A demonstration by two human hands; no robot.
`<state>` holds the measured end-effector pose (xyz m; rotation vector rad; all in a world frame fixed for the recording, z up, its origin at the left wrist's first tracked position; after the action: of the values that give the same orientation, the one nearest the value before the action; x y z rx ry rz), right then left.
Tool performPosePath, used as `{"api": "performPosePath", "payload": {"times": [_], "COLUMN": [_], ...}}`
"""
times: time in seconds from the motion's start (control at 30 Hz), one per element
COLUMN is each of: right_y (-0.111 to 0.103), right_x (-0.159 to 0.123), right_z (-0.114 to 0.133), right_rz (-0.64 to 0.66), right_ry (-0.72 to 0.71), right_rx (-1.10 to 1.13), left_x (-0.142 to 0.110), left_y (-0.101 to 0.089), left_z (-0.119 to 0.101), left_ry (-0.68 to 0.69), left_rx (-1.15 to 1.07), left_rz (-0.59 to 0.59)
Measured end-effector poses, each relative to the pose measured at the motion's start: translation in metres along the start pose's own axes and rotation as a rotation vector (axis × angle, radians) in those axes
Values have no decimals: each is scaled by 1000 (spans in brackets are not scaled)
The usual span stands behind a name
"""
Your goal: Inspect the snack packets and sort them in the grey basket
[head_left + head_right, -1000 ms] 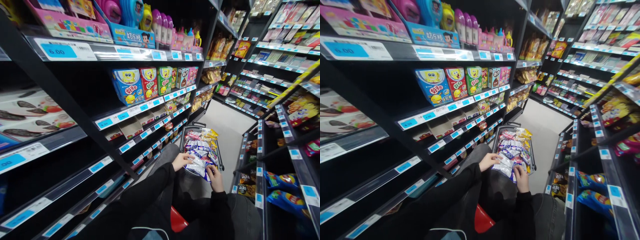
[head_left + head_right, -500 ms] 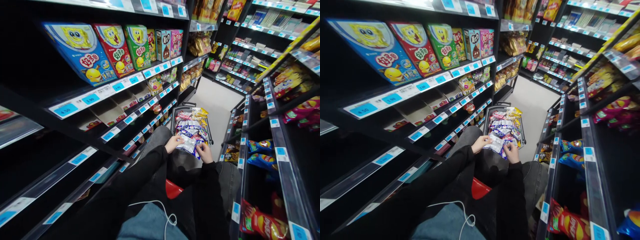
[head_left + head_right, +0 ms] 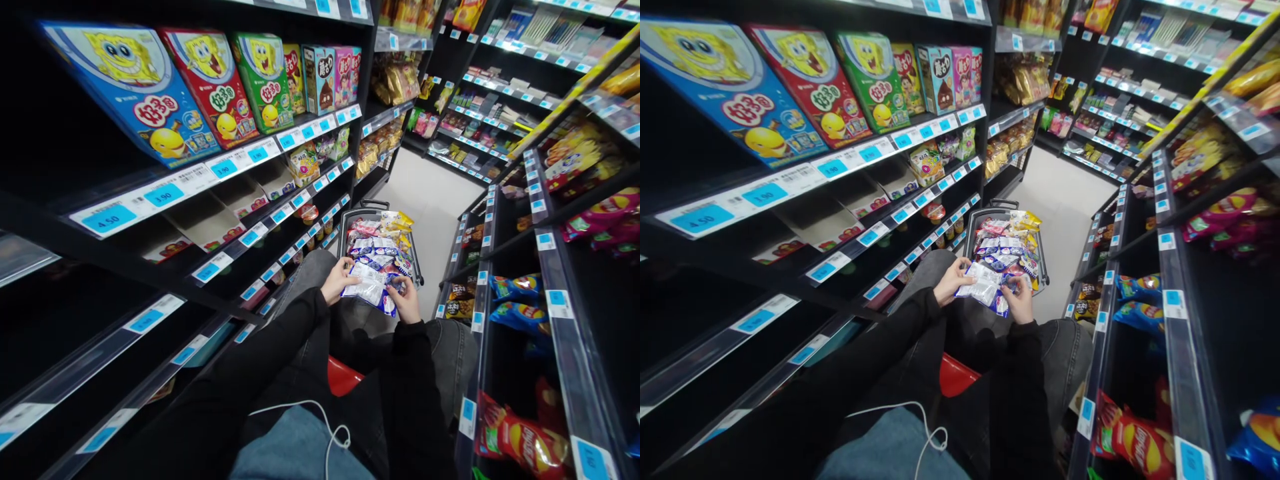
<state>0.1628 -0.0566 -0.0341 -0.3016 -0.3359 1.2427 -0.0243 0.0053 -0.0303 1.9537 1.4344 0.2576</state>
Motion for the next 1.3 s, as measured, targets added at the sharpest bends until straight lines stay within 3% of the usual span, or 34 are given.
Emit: {"api": "performPosePath", "payload": {"times": [0.2,0.3,0.4,0.5,0.73,1.17,1.3], "right_y": [3,6,9,8,-2,11,16], "right_x": [-2,0,1,0,-6,0,2], "right_z": [1,-5,-14,-19,-11,-27,-30], "right_rz": [-66,-71,-1,132,242,173,92], "right_ry": [-45,-38,20,165,257,182,197], "right_rx": [145,190,258,372,526,569,543], "left_x": [0,3,7,11,15,20,22], "left_y": [3,1,-3,-8,-14,-18,-20], "left_z": [3,6,8,8,7,11,13], "left_ry": [-140,-89,12,85,103,166,183], "left_rx": [-163,-122,-27,5,22,48,58], "left_rz": [89,40,-32,-81,-114,-117,-127]}}
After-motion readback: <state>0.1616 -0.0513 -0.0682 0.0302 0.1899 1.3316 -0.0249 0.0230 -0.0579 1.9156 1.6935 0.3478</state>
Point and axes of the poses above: each hand's wrist, its own x-axis towards the middle knuckle, its own y-axis out of the palm, z = x × y, the point moved 1 cm from there along x, towards the middle knuckle, and after that the axes turned 13 degrees about -x, right-handed, at the moved point
